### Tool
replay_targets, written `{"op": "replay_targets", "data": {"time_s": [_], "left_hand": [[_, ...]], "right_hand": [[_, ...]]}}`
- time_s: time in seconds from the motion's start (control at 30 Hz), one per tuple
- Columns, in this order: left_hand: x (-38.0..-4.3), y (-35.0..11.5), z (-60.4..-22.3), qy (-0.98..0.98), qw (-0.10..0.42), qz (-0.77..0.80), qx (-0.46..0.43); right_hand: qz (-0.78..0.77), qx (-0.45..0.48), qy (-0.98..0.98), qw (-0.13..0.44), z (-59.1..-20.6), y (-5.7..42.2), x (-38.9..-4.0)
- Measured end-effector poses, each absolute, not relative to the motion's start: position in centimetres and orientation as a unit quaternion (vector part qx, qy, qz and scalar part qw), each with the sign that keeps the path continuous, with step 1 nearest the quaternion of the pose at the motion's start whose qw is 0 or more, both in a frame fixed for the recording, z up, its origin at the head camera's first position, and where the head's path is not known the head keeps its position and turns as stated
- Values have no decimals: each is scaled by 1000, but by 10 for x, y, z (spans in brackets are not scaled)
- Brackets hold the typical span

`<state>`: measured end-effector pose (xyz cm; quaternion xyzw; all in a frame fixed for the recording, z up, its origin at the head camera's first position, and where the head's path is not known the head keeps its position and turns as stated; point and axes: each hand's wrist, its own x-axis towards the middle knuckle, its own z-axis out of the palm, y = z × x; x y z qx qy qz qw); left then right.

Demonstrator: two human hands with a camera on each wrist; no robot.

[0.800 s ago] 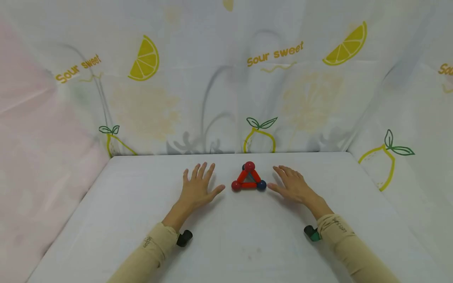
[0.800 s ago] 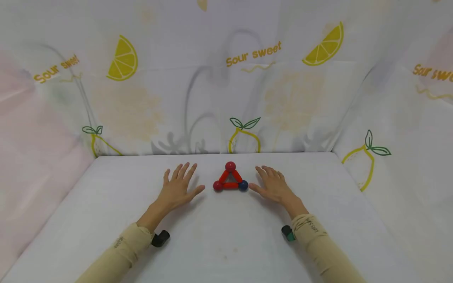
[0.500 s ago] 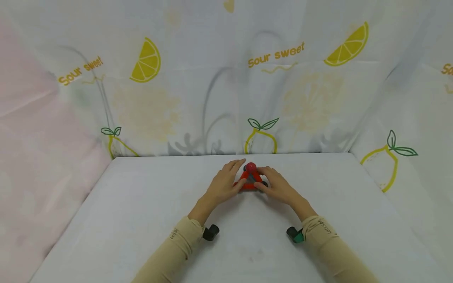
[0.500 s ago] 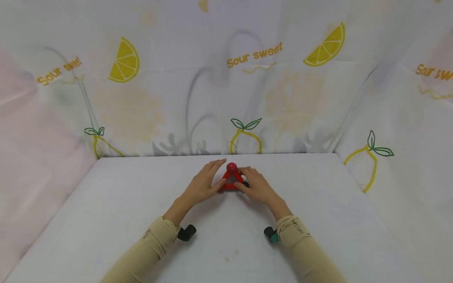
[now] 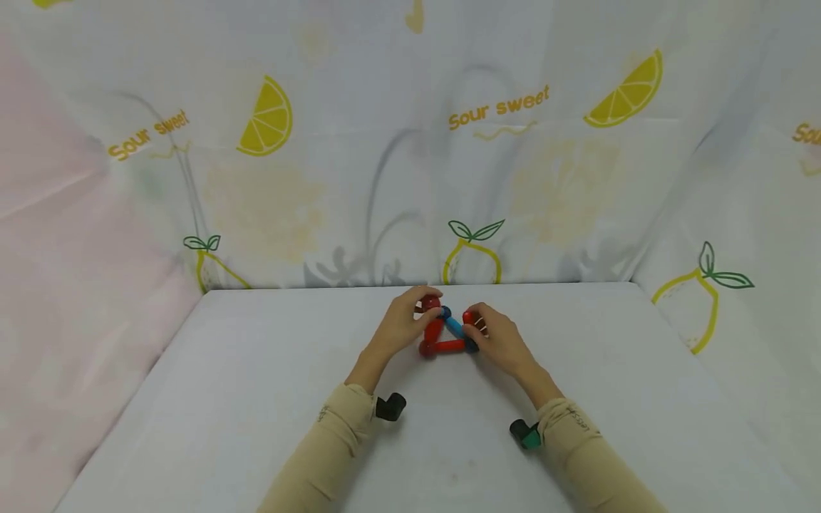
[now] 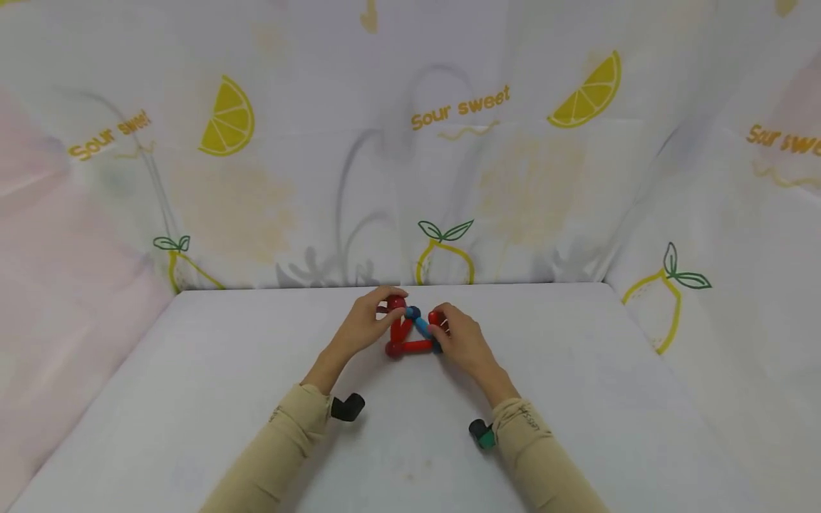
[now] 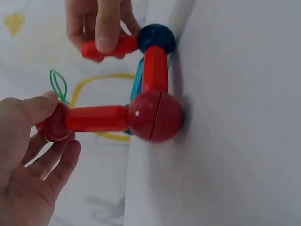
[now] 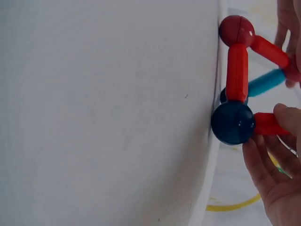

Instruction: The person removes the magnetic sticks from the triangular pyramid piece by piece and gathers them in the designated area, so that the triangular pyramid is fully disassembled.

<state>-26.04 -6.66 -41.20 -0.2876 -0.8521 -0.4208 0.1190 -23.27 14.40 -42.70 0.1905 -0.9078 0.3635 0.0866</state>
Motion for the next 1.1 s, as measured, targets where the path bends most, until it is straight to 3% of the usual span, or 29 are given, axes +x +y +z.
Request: {"op": "replay_targets", "data": {"time_s": [0.13,0.3,0.53,0.93,1.1], "left_hand": [[-257,-92,-420,-869,108,-426,-226],[-243,-114,-443,-894,49,-411,-171],[-232,-133,-458,-890,3,-415,-192],[-228,-147,-477,-869,26,-459,-186],[-228,-143,-475,-863,33,-457,-212]], "right_hand": [[403,175,-895,74,-432,157,-231],[422,150,-893,50,-441,183,-224],[348,199,-915,-43,-439,197,-223],[232,331,-913,48,-425,90,-250],[150,349,-923,62,-430,71,-255]]}}
